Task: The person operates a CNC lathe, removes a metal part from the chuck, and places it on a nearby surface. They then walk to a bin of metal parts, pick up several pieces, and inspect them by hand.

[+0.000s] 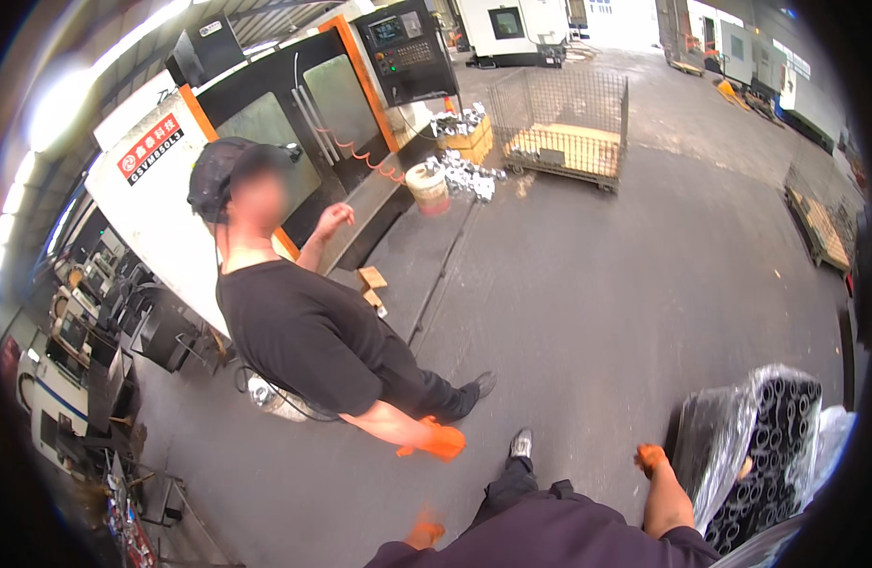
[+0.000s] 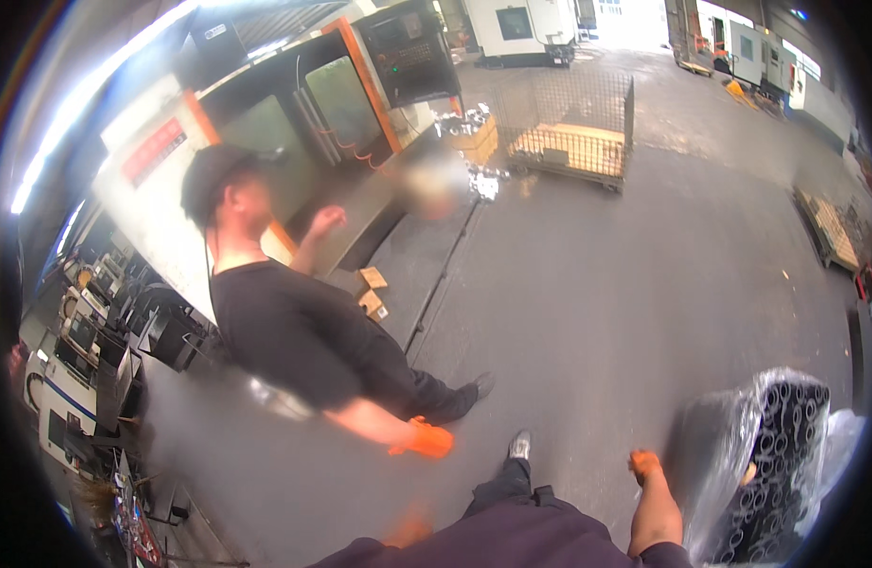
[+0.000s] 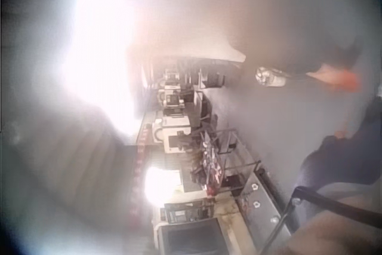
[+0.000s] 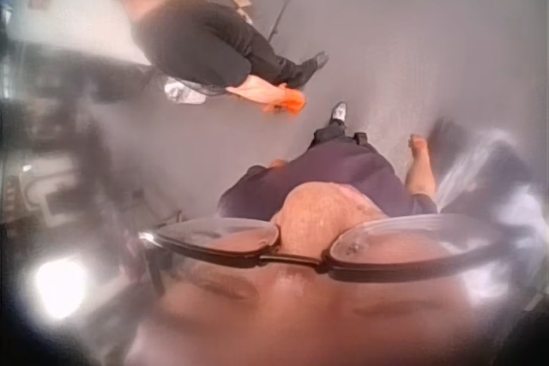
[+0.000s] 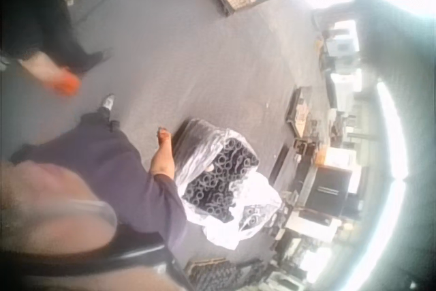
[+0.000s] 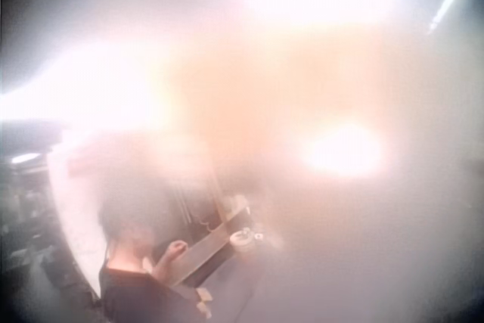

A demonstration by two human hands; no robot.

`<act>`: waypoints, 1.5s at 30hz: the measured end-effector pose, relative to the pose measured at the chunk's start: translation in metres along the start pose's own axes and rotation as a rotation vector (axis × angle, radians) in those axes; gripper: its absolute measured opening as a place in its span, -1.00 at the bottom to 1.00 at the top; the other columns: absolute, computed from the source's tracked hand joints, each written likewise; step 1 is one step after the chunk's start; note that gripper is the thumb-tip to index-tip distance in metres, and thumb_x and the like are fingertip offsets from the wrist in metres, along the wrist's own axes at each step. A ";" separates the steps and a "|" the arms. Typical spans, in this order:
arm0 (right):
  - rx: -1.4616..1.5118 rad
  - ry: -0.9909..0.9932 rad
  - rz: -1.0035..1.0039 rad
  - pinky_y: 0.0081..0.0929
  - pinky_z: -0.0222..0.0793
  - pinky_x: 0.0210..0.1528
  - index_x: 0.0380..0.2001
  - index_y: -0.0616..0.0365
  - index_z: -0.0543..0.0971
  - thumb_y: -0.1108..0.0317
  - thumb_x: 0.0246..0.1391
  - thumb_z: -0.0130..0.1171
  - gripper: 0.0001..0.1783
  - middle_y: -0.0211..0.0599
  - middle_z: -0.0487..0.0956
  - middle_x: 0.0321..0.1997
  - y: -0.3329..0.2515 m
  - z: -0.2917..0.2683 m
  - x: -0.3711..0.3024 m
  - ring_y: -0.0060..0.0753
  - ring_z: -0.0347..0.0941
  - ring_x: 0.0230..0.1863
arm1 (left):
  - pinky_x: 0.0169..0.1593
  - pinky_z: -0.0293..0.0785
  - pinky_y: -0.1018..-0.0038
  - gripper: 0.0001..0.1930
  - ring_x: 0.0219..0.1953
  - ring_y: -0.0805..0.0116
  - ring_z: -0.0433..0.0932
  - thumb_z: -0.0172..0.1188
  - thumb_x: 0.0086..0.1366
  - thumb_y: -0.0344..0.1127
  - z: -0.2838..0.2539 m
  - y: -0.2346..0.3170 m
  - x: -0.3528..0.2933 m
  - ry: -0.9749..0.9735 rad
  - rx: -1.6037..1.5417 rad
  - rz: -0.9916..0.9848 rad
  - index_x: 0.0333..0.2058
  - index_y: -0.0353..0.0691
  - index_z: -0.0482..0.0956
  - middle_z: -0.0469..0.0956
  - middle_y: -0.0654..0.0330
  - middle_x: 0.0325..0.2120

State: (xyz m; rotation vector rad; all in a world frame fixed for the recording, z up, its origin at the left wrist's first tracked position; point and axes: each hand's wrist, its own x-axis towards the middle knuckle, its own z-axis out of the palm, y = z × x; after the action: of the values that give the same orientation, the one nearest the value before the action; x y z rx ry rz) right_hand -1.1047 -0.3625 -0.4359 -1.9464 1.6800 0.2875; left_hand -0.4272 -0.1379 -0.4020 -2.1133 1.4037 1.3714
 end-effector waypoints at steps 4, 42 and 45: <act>-0.126 -0.159 0.077 -0.26 0.59 -0.21 -0.36 0.02 0.64 0.24 0.24 -0.01 -0.75 -0.25 0.72 -0.27 0.009 -0.008 0.002 -0.24 0.67 -0.22 | 0.18 0.34 0.18 -0.60 0.10 0.00 0.46 -0.03 0.35 -0.16 -0.035 0.001 0.007 -0.202 0.115 0.003 0.07 -0.13 0.58 0.52 -0.07 0.06; 0.364 0.087 0.143 -0.23 0.51 -0.12 -0.35 0.17 0.55 0.32 0.17 0.06 -0.85 -0.05 0.64 -0.25 0.196 -0.489 0.706 -0.04 0.57 -0.14 | 0.23 0.41 0.20 -0.55 0.22 -0.03 0.45 0.03 0.30 -0.16 -0.405 0.570 0.435 -0.245 0.514 0.186 0.15 -0.07 0.54 0.45 -0.03 0.20; 0.270 -0.140 0.330 -0.19 0.55 -0.24 -0.43 0.11 0.58 0.33 0.12 0.10 -0.86 -0.04 0.64 -0.33 0.287 -0.503 0.720 -0.05 0.60 -0.26 | 0.21 0.39 0.13 -0.55 0.18 -0.09 0.47 0.15 0.20 -0.20 -0.490 0.647 0.449 -0.018 0.192 0.552 0.08 -0.14 0.57 0.50 -0.11 0.09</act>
State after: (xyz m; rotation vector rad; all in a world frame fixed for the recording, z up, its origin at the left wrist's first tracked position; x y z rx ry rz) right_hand -1.3332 -1.2577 -0.4531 -1.4216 1.8371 0.2939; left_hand -0.6440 -1.0371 -0.3363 -1.6523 2.1191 1.3474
